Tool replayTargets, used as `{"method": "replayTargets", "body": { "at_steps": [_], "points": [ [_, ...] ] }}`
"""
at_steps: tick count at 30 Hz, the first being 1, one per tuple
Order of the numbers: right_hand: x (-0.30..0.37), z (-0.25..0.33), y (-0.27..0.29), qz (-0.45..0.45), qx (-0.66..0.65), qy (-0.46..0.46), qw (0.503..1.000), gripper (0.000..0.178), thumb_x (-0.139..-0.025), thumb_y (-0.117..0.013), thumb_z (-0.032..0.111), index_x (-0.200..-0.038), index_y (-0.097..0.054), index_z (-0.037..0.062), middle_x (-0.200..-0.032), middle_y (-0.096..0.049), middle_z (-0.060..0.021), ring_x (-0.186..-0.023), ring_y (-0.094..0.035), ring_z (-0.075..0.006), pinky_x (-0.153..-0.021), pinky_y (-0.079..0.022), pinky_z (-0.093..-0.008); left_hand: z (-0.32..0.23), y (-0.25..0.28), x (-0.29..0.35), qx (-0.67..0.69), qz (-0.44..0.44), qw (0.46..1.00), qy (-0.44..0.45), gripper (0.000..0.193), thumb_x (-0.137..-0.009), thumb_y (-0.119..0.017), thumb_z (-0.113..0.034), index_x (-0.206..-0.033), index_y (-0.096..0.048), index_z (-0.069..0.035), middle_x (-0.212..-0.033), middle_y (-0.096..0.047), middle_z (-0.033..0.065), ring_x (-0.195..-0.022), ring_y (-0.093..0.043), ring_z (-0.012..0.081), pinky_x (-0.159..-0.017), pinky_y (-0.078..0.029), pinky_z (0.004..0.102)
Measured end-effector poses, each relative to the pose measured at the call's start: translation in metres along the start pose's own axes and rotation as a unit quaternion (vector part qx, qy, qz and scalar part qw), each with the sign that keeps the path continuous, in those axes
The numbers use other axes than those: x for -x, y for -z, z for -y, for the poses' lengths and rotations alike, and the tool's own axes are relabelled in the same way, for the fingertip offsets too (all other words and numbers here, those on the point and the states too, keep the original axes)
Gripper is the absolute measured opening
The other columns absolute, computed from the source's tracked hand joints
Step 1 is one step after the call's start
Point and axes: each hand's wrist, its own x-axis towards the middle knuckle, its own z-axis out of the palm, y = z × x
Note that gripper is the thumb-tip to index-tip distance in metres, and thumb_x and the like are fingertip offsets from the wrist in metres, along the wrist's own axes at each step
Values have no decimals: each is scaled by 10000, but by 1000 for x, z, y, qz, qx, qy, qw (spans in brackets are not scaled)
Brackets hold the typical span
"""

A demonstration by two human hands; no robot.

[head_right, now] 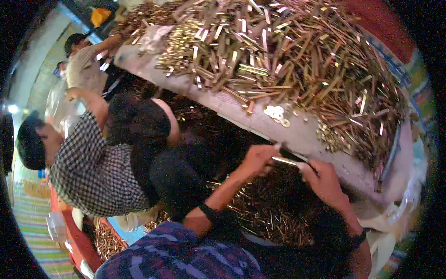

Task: The person sits cross-legged on the floor and assembles small brass-colored metal tubes and washers by hand. They pick up a tube, insert a washer, and place the assembled unit on a nearby pile. Another person is visible working alongside them.

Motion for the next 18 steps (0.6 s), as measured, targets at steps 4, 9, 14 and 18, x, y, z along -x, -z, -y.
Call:
{"method": "replayTargets", "body": {
  "at_steps": [4, 9, 14, 18],
  "points": [
    [5, 0, 0, 2, -36, -18, 999, 399, -1039, -573, 322, -856, -649, -24, -643, -612, -55, -612, -582, -151, -583, -459, -337, -4, -1, 3, -28, -26, 998, 43, 403, -989, -641, -448, -942, -712, -55, -685, -530, -39, -506, -473, 53, -426, -352, 219],
    [3, 8, 8, 96, -234, -187, 949, 464, -1052, -543, 388, -881, -662, -26, -623, -595, -47, -603, -581, -156, -579, -455, -326, -10, 2, 7, -1, 35, 999, -4, 415, -999, -633, -471, -892, -681, -72, -634, -475, -65, -488, -418, 34, -425, -288, 215],
    [1, 10, 1, 31, -134, -46, 989, 438, -1037, -572, 379, -889, -669, -21, -639, -593, -46, -622, -588, -154, -600, -465, -330, -12, -2, 6, -8, -12, 1000, 1, 422, -991, -639, -475, -877, -672, -70, -618, -453, -69, -478, -401, 33, -420, -276, 220],
    [5, 4, 4, 39, -82, -21, 996, 378, -1025, -603, 334, -912, -677, -18, -694, -618, -73, -667, -582, -132, -618, -475, -348, -15, -3, 8, -17, -13, 1000, 15, 412, -994, -635, -468, -862, -665, -79, -619, -459, -68, -465, -393, 37, -407, -253, 225]
  ]
}}
